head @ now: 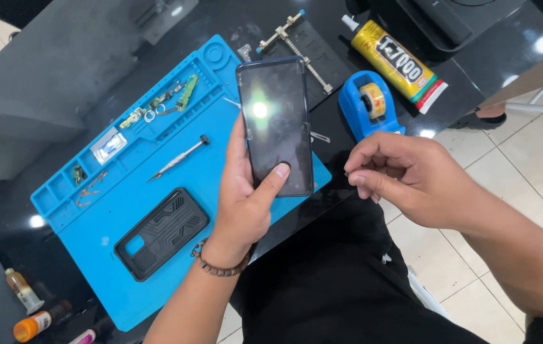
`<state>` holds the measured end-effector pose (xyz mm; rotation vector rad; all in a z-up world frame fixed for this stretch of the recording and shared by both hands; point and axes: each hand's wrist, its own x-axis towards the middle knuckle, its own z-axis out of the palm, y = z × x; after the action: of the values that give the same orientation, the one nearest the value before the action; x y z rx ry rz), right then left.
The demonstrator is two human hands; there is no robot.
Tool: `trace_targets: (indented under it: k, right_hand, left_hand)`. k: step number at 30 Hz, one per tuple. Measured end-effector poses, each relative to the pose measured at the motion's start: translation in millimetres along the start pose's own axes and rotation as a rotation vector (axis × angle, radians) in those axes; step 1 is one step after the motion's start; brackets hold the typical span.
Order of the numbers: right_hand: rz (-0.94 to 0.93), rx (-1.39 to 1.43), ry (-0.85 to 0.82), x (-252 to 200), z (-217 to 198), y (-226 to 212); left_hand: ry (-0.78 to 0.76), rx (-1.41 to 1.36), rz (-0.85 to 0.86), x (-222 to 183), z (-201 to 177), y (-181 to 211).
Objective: Cleaning a smartphone screen using adhesive tape to remove dust and then fitting it into a protective case
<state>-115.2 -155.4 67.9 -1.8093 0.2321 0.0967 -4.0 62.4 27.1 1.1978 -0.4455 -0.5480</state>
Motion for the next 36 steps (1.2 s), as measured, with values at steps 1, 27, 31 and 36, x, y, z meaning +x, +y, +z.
trace_targets:
  k: [1,27,31,36]
  right_hand:
    - [0.000,-0.001,-0.013,3,3,-4]
    - [-0.140,-0.228,-0.299,30,17,-10]
    - [-0.083,-0.258,-0.286,30,18,-19]
    - [-0.197,-0.203,-0.333,25,9,-27]
  left_hand:
    - [0.013,0.000,0.001,-1,-2,-1]
    - [-0.085,-0.024,-0.133,2,-2,12]
    - [-0.101,-0.098,-0.185,-1,-1,13]
    - [-0.087,-0.302,-0.207,-1,6,11]
